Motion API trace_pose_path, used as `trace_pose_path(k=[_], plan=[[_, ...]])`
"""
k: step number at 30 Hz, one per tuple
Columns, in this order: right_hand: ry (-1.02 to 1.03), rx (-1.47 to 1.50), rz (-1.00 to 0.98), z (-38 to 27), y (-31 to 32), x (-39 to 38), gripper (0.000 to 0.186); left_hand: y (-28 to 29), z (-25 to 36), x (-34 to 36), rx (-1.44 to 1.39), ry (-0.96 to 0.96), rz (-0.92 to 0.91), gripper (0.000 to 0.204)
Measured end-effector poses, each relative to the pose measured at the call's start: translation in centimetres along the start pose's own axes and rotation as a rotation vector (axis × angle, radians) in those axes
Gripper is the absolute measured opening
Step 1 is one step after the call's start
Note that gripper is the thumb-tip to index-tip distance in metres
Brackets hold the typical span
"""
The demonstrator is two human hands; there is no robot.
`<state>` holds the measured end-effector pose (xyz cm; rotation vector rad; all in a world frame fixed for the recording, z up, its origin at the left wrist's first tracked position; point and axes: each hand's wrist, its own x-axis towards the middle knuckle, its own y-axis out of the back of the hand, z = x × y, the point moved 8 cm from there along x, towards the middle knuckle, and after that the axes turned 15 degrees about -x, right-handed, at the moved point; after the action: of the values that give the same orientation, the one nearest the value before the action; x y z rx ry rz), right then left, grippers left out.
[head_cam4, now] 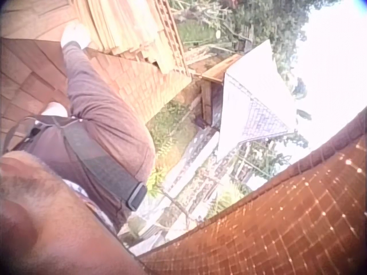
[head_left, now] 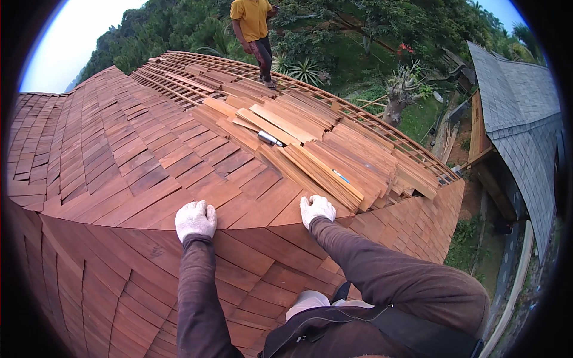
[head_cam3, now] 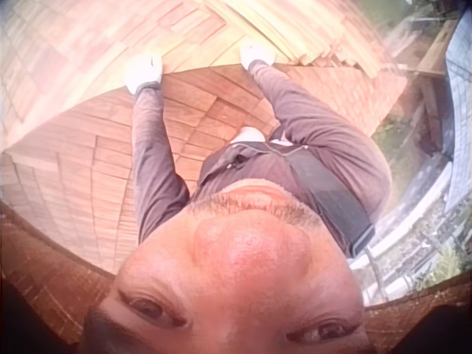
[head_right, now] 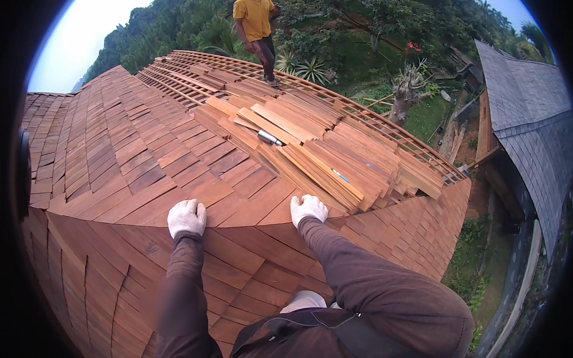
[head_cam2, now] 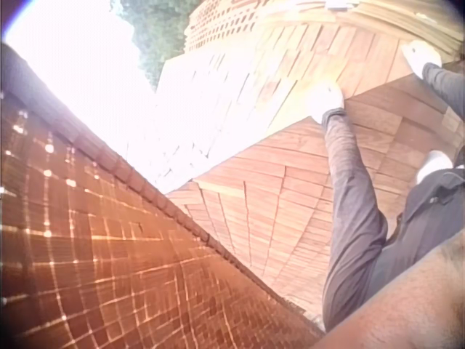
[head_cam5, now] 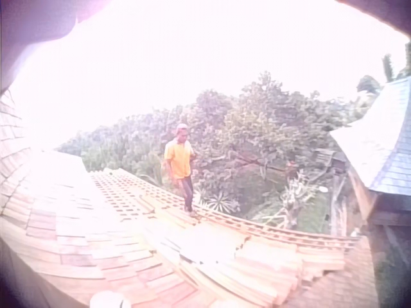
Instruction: The person navigates the sloped surface of a roof, moving toward a pile of wooden shingles and picking up a single shingle.
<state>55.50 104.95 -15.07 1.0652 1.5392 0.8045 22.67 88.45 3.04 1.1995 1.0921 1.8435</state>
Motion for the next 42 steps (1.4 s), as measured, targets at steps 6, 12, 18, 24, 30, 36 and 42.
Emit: trace_pose_path(k=[6, 12, 18, 24, 30, 36, 42], plan=[[0.016, -0.008, 0.011, 0.1, -0.7, 0.4, 0.056, -0.1, 0.0, 0.1, -0.015, -0.006, 0.014, 0.024], [0.012, -0.003, -0.012, 0.1, -0.7, 0.2, 0.057, -0.2, -0.3, 0.1, 0.002, 0.049, -0.059, 0.023], [0.011, -0.004, 0.001, 0.1, -0.2, 0.1, 0.057, -0.1, 0.1, 0.1, -0.006, -0.012, 0.008, 0.024], [0.014, 0.006, -0.053, -0.1, 0.5, -0.4, 0.056, -0.3, 0.0, 0.0, 0.008, -0.011, -0.016, 0.024], [0.011, 0.022, -0.031, 0.2, 0.2, 0.0, 0.056, -0.5, 0.1, 0.3, 0.023, -0.01, -0.043, 0.024], [-0.004, 0.034, 0.012, 0.2, 0.4, -0.1, 0.052, -0.7, -0.1, 0.2, 0.017, 0.001, -0.047, 0.024], [0.003, 0.021, 0.013, 0.0, 0.3, -0.2, 0.053, -0.8, -0.6, 0.1, 0.037, 0.02, -0.063, 0.024]])
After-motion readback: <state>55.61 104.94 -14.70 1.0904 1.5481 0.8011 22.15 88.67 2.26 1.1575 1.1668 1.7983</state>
